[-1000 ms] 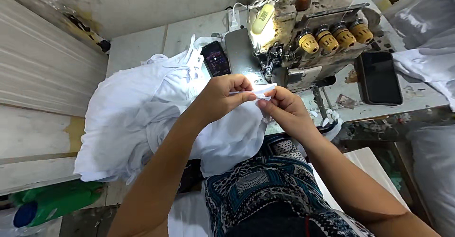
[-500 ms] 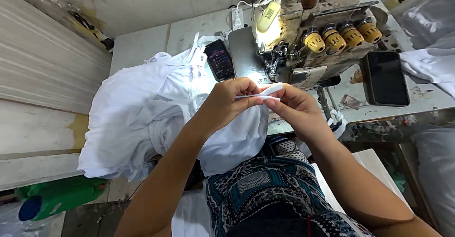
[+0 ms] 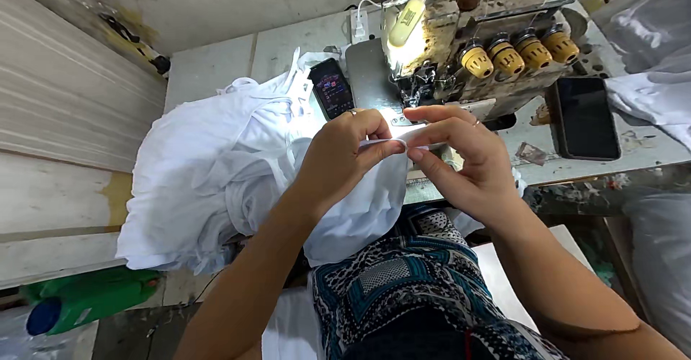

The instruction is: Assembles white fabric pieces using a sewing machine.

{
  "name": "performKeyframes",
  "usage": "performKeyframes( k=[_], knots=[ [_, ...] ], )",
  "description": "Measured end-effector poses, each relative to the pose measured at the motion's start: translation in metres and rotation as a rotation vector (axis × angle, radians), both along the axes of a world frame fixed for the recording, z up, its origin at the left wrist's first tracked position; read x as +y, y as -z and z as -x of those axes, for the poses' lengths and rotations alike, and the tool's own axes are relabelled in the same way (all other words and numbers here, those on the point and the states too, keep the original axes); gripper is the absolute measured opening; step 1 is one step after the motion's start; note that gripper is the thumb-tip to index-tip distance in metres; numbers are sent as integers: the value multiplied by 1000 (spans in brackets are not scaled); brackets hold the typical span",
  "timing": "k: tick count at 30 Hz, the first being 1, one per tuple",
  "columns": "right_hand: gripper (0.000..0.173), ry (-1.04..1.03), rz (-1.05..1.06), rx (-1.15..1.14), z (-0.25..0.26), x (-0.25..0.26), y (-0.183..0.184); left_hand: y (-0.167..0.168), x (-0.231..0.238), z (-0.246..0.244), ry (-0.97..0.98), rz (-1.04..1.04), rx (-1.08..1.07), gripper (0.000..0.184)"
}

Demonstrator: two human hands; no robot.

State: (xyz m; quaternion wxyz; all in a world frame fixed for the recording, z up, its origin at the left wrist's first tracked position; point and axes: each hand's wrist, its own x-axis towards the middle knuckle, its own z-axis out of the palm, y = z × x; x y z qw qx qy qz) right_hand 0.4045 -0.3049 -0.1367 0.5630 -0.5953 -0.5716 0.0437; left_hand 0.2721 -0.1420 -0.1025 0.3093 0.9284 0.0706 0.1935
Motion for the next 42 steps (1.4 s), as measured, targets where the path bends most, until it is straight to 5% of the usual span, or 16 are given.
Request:
performKeyframes(
  k=[8, 16, 26, 34, 42],
  knots=[
    [6, -203, 89, 287, -6, -10, 17, 11, -19, 13, 6, 17, -11, 12],
    [5, -126, 33, 185, -14, -1, 10, 6, -16, 10, -6, 7, -28, 15],
    [14, 1, 113, 483, -33, 7, 24, 28, -8, -36, -49, 81, 6, 13],
    [20, 344, 209, 184, -43, 17, 48, 51, -10, -64, -187, 3, 103, 13],
    [11, 538, 268, -71, -46, 31, 58, 35, 1, -96, -275, -49, 412, 26]
  ],
)
